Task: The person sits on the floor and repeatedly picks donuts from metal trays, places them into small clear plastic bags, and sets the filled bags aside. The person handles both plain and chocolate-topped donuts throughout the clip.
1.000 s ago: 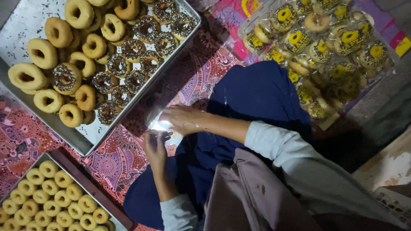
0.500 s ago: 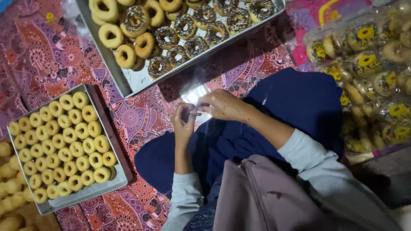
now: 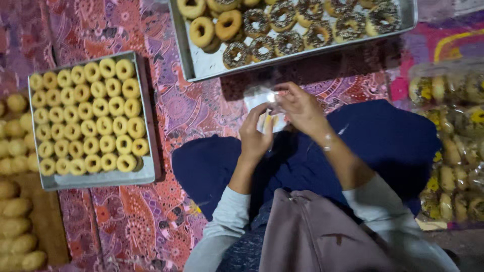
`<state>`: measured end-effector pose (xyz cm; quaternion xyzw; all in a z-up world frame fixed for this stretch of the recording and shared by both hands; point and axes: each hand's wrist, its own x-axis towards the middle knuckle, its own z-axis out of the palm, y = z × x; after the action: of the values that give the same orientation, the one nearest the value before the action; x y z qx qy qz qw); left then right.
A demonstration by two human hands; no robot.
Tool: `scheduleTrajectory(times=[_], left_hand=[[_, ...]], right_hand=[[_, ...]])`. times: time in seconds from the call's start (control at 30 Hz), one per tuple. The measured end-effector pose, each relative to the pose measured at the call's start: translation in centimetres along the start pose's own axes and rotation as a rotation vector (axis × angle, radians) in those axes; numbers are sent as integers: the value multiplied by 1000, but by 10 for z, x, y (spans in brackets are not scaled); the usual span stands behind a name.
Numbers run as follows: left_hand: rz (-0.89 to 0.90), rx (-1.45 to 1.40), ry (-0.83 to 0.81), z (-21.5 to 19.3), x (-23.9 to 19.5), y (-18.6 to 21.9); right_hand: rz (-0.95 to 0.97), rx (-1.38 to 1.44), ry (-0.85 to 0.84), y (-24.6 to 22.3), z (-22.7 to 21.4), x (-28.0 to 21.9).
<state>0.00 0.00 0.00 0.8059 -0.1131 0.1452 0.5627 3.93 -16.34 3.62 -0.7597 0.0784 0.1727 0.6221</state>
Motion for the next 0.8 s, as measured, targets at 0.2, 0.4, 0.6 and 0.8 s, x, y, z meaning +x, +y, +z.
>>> scheduleTrajectory(times=[0.2, 0.4, 0.6, 0.8], left_hand=[[-320, -469, 44, -19, 11, -18], [-308, 74, -28, -42, 16, -6], [-112, -19, 71, -46, 32, -4], [-146, 70, 375, -30, 34, -9]], right_hand=[[-993, -473, 26, -18, -17, 7], [-588, -492, -109, -17, -5, 11], [-622, -532, -260, -42, 4, 10], [-829, -594, 134, -49, 40, -19]])
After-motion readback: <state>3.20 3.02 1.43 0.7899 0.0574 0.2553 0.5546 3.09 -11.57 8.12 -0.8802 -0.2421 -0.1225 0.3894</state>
